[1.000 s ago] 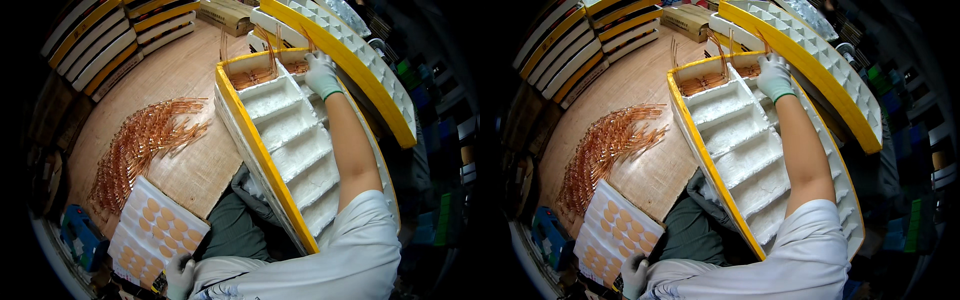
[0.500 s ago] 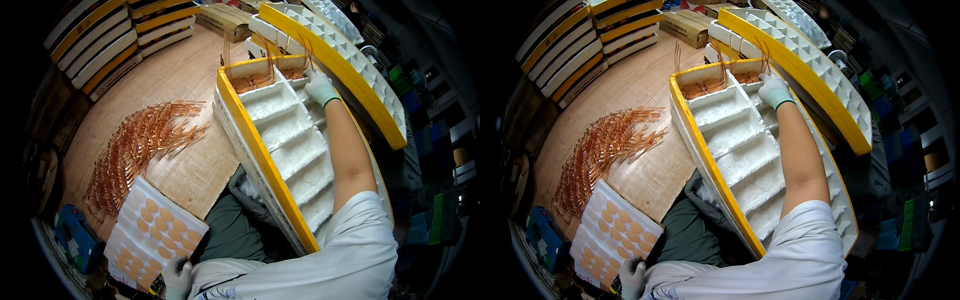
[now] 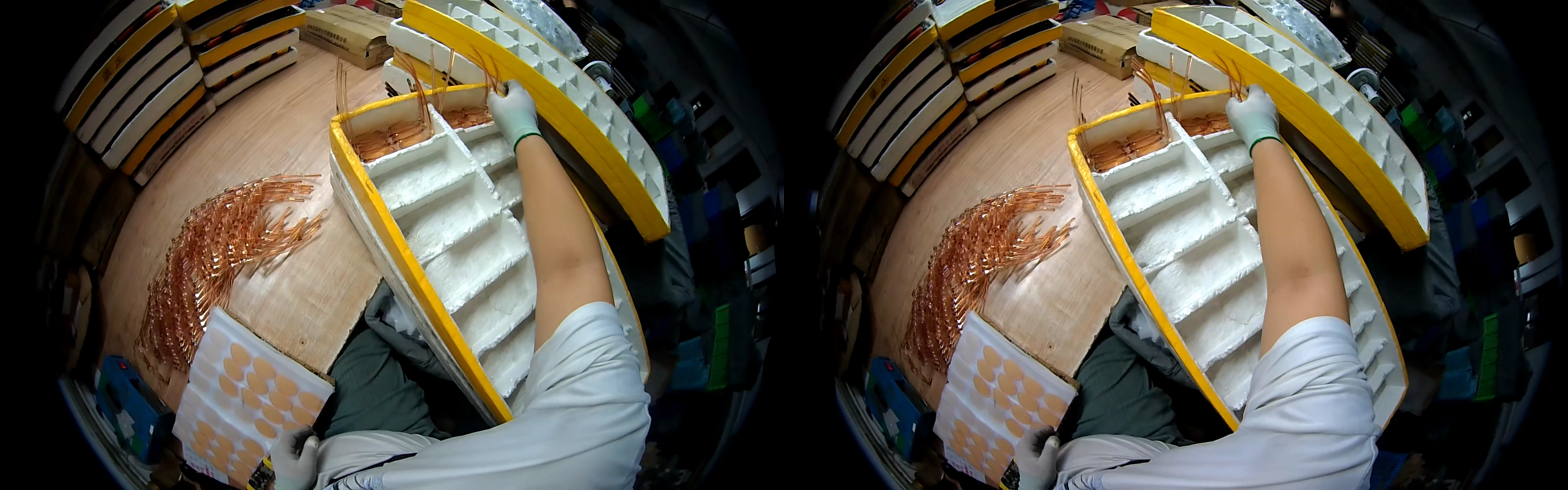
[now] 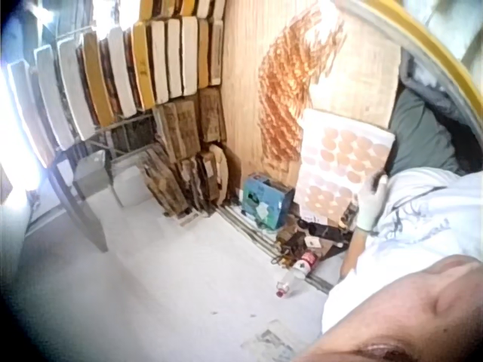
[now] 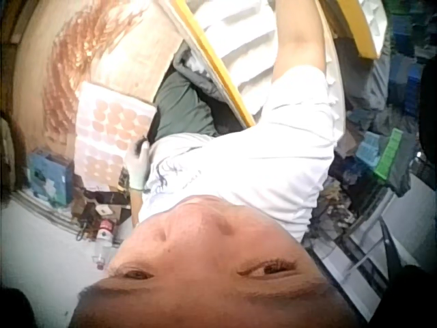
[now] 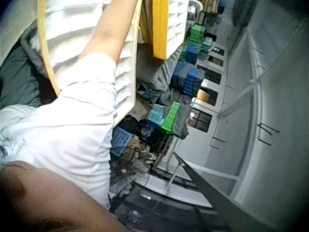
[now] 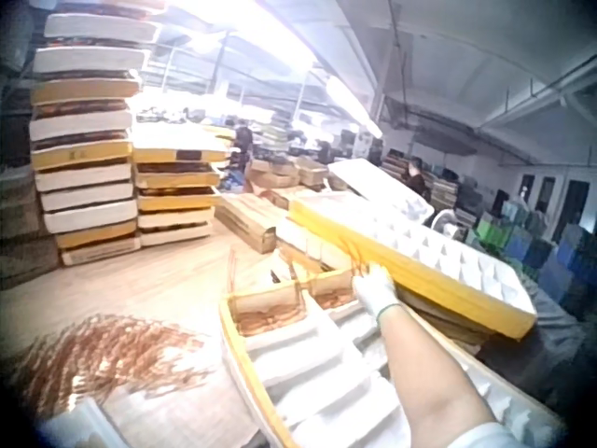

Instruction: The person repeatedly picks up copper wire loops, attaches small circular components, and places the finished assemblies into a yellow compartmentalized tray. The process is continuous and repetitive, with the person handling each wire loop individually.

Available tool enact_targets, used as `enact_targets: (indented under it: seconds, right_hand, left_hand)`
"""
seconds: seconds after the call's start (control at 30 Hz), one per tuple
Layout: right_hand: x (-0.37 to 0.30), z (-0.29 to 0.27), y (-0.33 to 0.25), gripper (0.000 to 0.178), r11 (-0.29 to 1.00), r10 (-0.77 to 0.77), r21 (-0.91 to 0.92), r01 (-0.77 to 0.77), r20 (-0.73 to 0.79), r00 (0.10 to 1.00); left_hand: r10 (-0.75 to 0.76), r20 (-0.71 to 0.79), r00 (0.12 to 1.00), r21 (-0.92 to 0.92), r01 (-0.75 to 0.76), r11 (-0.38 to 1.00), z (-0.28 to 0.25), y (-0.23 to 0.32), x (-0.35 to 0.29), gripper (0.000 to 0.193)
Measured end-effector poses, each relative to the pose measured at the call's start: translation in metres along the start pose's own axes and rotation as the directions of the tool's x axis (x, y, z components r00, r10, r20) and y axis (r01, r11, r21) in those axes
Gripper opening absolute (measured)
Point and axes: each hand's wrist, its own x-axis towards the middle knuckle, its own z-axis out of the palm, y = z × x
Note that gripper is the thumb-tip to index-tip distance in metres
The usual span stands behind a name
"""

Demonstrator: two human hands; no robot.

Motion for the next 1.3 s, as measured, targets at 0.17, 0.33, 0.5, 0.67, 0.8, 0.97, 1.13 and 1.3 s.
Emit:
enact_targets:
  seconds: [0.17, 0.33, 0.5, 0.67, 0.8, 0.97, 1.13, 1.3]
  right_hand:
    - [0.007, -0.005, -0.017, 0.045, 0.984, 0.132, -0.13, -0.117, 0.111, 0.985]
    - [0.022, 0.008, -0.009, 0.045, 0.986, 0.082, -0.154, -0.058, 0.156, 0.984]
    - [0.024, 0.009, -0.028, 0.044, 0.983, 0.125, -0.16, -0.094, 0.197, 0.972]
    - [0.037, 0.023, -0.019, 0.041, 0.982, 0.103, -0.174, -0.067, 0.203, 0.974]
    - [0.037, 0.028, -0.022, 0.037, 0.983, 0.146, -0.142, -0.118, 0.211, 0.967]
    - [0.028, 0.017, -0.028, 0.03, 0.987, 0.024, -0.161, -0.011, 0.08, 0.997]
    - [0.019, -0.02, -0.046, 0.026, 0.97, -0.05, -0.238, 0.044, -0.016, 0.999]
    - [0.028, -0.073, -0.043, 0.025, 0.923, -0.223, -0.364, 0.125, -0.243, 0.944]
  left_hand:
    - [0.025, -0.002, 1.0, 0.032, -0.024, 0.999, 0.004, 0.003, 0.006, 0.028]
    - [0.033, -0.009, 0.999, 0.003, -0.033, 0.999, 0.006, 0.001, 0.011, 0.028]
    - [0.004, -0.016, 1.0, -0.01, -0.004, 1.0, 0.008, 0.006, 0.013, 0.028]
    - [0.032, 0.01, 0.999, 0.057, -0.032, 0.998, 0.008, -0.001, 0.019, 0.029]
    - [0.033, 0.018, 0.999, 0.053, -0.034, 0.998, 0.007, 0.0, 0.019, 0.029]
    - [0.034, 0.014, 0.999, 0.03, -0.034, 0.999, 0.006, -0.002, 0.017, 0.029]
    - [0.065, -0.007, 0.998, 0.03, -0.065, 0.997, 0.007, -0.012, 0.016, 0.027]
    - [0.114, 0.043, 0.993, 0.009, -0.114, 0.993, 0.003, -0.006, 0.009, 0.028]
